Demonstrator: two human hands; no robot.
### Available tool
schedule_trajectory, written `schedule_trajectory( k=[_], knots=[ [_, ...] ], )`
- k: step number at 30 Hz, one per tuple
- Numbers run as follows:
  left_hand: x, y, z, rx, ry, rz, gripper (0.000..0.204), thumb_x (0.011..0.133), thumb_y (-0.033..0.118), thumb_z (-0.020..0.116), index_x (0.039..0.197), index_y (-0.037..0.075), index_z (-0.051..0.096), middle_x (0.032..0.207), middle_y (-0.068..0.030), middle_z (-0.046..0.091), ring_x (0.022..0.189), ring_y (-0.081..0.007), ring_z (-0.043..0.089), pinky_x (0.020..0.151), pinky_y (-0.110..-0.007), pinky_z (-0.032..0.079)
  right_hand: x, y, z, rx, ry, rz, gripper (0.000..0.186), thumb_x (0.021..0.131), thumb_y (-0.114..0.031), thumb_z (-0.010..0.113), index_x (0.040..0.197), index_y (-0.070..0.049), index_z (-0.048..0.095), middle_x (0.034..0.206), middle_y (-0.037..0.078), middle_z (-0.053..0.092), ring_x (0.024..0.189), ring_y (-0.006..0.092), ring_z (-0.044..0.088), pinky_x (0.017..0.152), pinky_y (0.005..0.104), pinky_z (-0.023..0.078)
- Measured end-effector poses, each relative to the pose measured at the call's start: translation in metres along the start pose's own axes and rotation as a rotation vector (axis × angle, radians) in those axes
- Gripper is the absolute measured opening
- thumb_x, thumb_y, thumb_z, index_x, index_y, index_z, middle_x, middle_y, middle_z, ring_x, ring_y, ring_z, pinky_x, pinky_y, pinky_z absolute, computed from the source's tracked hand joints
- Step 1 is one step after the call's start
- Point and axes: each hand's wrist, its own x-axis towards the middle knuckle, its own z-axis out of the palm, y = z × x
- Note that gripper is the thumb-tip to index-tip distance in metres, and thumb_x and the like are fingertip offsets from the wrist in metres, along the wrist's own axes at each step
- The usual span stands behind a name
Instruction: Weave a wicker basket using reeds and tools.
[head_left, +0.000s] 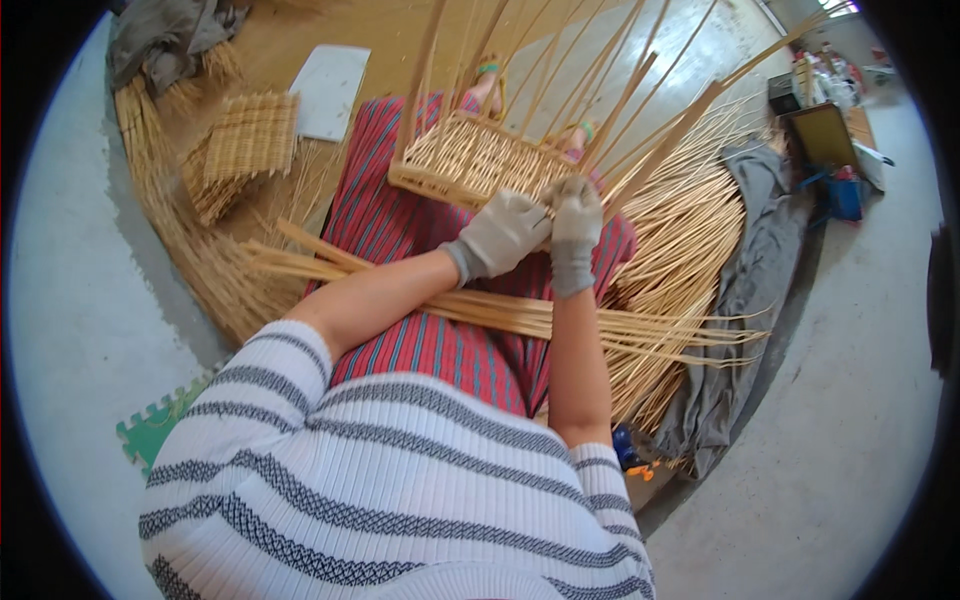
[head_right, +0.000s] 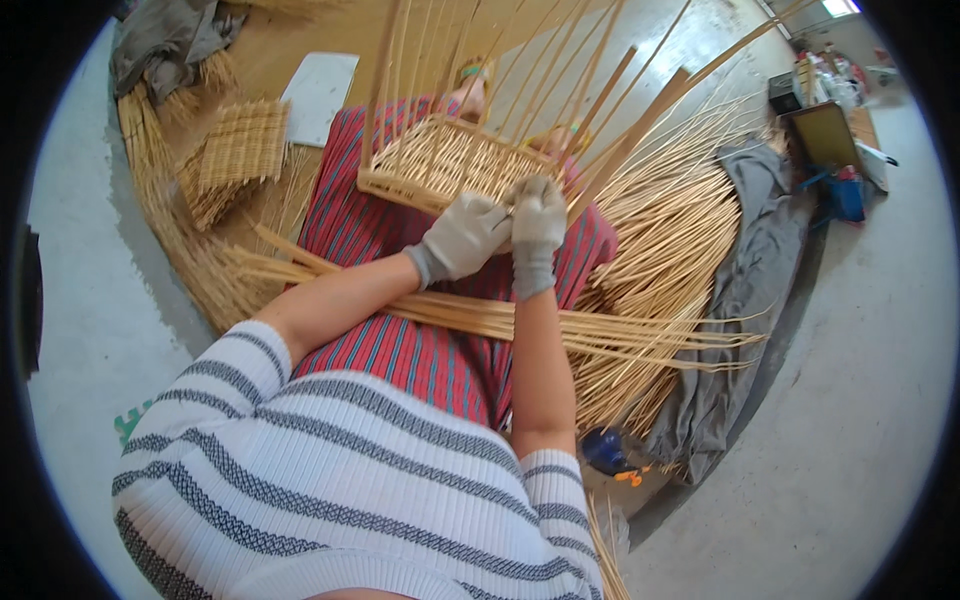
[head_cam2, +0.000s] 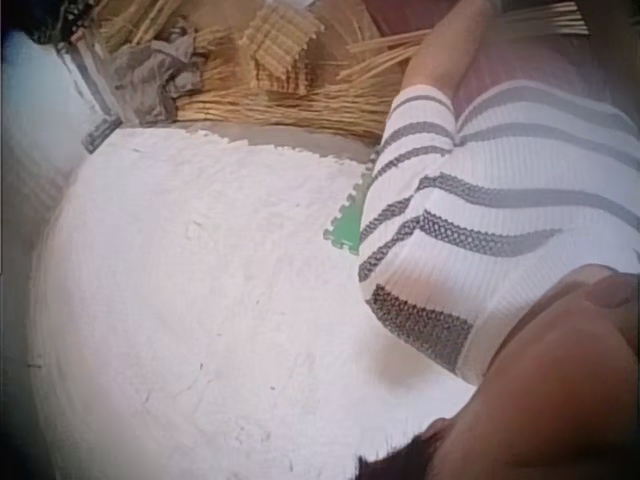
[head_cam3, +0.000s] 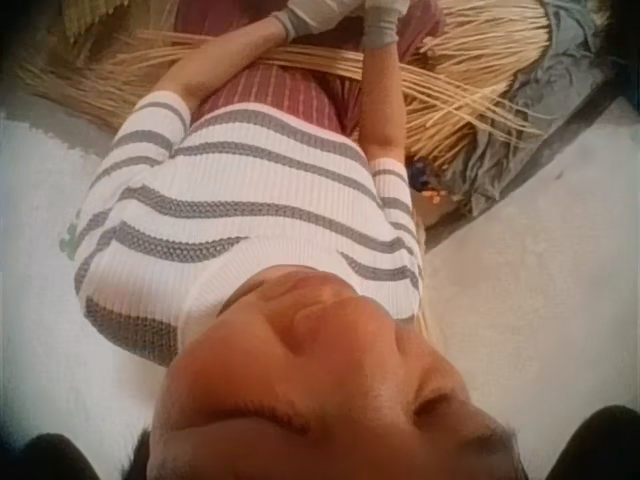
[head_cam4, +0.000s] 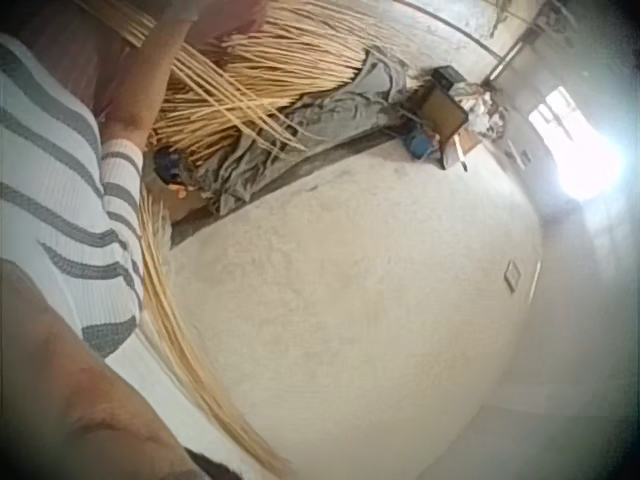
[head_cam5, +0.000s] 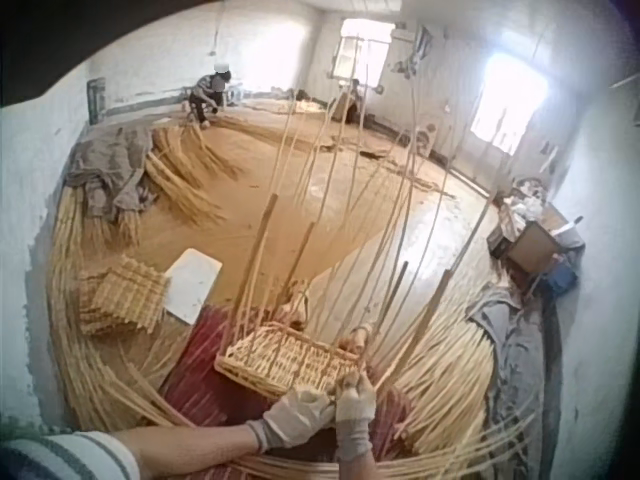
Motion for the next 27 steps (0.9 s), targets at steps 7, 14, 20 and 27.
schedule_trajectory(
  k=[7, 14, 20, 27],
  knots=[
    [0.0, 0.003, -0.034, 0.037, -0.182, -0.006, 0.022, 0.086, 0.025, 0.066, 0.102, 0.01, 0.062, 0.101, -0.0091, 0.062, 0.094, -0.0312, 0.062, 0.081, -0.042, 0.051, -0.049, -0.052, 0.003, -0.613, 0.084, -0.321, 0.025, 0.098, -0.02, 0.056, 0.113, -0.002, 0.064, 0.09, 0.013, 0.068, 0.087, 0.0254, 0.066, 0.079, 0.0374, 0.052],
    [-0.057, -0.034, -0.117, -0.559, -0.23, -0.508, 0.028, 0.088, 0.016, 0.069, 0.114, 0.008, 0.062, 0.105, -0.0126, 0.065, 0.104, -0.0332, 0.063, 0.091, -0.039, 0.051, -0.141, -0.036, -0.032, -1.146, -0.429, -0.408, 0.026, 0.081, -0.024, 0.073, 0.1, -0.006, 0.073, 0.098, 0.011, 0.069, 0.099, 0.0315, 0.063, 0.088, 0.0436, 0.049],
    [-0.084, -0.055, -0.153, -0.204, -0.388, -0.133, 0.016, 0.093, 0.026, 0.062, 0.098, 0.012, 0.067, 0.09, -0.0103, 0.069, 0.09, -0.0282, 0.067, 0.082, -0.041, 0.051, -0.107, -0.062, -0.063, -1.203, 0.04, -0.589, 0.009, 0.086, -0.016, 0.068, 0.085, -0.007, 0.068, 0.082, 0.009, 0.063, 0.088, 0.0274, 0.062, 0.082, 0.0415, 0.05],
    [-0.048, -0.042, -0.141, -0.408, 0.133, -0.242, 0.007, 0.086, 0.016, 0.068, 0.091, 0.011, 0.067, 0.076, -0.0085, 0.067, 0.074, -0.0281, 0.067, 0.068, -0.04, 0.053, -0.127, -0.097, -0.036, -0.236, 0.004, -0.257, 0.011, 0.1, -0.013, 0.057, 0.107, -0.004, 0.055, 0.103, 0.012, 0.067, 0.091, 0.0201, 0.065, 0.084, 0.0335, 0.057]
  ],
)
